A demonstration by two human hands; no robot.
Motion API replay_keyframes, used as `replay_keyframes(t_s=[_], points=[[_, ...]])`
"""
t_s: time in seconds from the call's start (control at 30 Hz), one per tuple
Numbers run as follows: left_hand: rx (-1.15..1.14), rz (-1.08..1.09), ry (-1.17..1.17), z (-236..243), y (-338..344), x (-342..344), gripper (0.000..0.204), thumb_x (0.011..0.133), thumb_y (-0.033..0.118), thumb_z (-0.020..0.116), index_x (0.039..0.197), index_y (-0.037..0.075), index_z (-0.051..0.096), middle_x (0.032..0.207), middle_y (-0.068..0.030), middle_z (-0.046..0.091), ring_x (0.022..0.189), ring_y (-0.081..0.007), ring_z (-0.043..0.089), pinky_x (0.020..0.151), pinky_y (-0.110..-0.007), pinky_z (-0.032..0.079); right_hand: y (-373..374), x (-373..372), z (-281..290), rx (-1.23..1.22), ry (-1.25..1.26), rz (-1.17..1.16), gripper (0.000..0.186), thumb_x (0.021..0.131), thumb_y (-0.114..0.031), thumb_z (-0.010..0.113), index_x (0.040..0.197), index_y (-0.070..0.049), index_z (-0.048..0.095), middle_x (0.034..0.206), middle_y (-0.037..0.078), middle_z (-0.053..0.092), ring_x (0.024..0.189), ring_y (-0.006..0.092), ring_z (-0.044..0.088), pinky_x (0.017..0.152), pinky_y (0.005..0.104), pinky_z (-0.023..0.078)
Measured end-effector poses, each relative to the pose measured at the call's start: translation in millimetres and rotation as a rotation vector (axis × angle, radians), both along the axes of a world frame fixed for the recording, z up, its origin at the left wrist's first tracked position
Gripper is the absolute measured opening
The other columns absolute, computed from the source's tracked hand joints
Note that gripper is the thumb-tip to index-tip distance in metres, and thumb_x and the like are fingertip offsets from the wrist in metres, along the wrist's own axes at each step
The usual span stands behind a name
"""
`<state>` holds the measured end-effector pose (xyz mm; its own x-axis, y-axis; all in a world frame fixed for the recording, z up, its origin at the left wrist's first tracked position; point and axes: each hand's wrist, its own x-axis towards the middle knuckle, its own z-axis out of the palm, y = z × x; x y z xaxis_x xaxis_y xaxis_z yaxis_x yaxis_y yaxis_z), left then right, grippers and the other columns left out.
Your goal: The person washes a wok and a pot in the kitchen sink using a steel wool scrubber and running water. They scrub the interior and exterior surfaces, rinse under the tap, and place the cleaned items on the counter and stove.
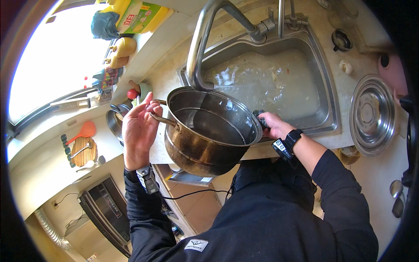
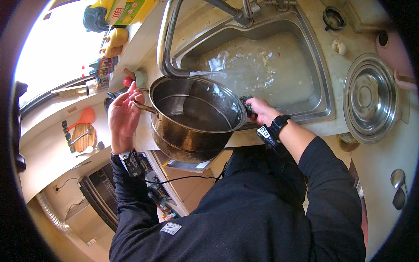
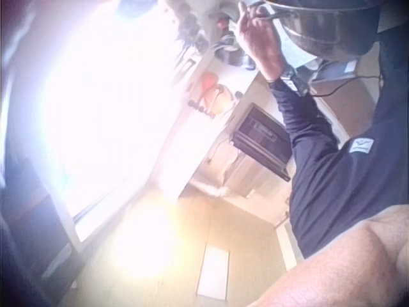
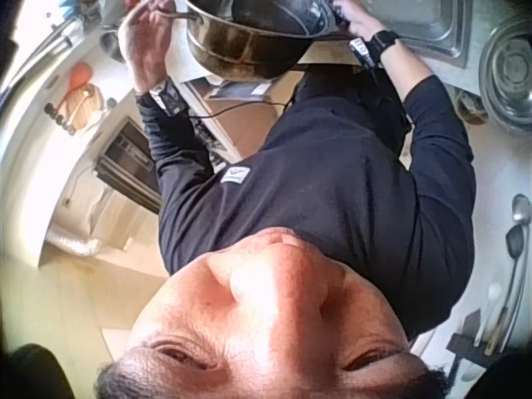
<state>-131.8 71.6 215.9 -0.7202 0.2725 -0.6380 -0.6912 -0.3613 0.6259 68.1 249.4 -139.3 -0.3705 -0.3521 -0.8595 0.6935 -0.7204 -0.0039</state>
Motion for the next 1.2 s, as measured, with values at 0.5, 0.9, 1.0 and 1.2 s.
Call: replay_keyframes(t_s=[0.5,0.9,1.0,1.2], points=[[-0.197,-0.130,0.304,67,38,30,0.056,0.091,-0.014,0.045,0.143,-0.010,0.026,0.115,-0.0248,0.051,0.109,-0.0320,0.056,0.106,-0.040,0.048,-99,-12,2,-0.390,0.127,0.110,0.021,0.092,-0.032,0.057,0.079,-0.016,0.056,0.062,-0.003,0.053,0.043,0.0084,0.042,0.038,0.0200,0.034],[-0.410,-0.177,0.451,77,56,51,0.049,0.090,-0.010,0.051,0.136,-0.014,0.034,0.110,-0.0204,0.058,0.101,-0.0299,0.063,0.106,-0.040,0.048,-49,-16,52,-0.205,0.168,0.129,0.022,0.088,-0.028,0.061,0.076,-0.010,0.058,0.059,0.003,0.054,0.041,0.0110,0.044,0.035,0.0225,0.035],[-0.795,-0.098,0.455,80,48,58,0.044,0.091,-0.007,0.052,0.133,-0.012,0.040,0.109,-0.0194,0.059,0.097,-0.0273,0.064,0.102,-0.036,0.050,-35,-16,62,-0.123,0.206,0.059,0.016,0.088,-0.022,0.060,0.078,-0.009,0.060,0.061,0.003,0.057,0.042,0.0116,0.045,0.036,0.0247,0.034],[-0.540,-0.045,0.308,80,-12,77,0.040,0.099,0.000,0.048,0.137,-0.004,0.040,0.100,-0.0110,0.059,0.080,-0.0121,0.057,0.073,-0.022,0.050,-15,-10,70,0.008,0.265,0.133,0.009,0.086,-0.018,0.062,0.089,-0.009,0.063,0.069,0.006,0.060,0.050,0.0127,0.052,0.037,0.0267,0.036]])
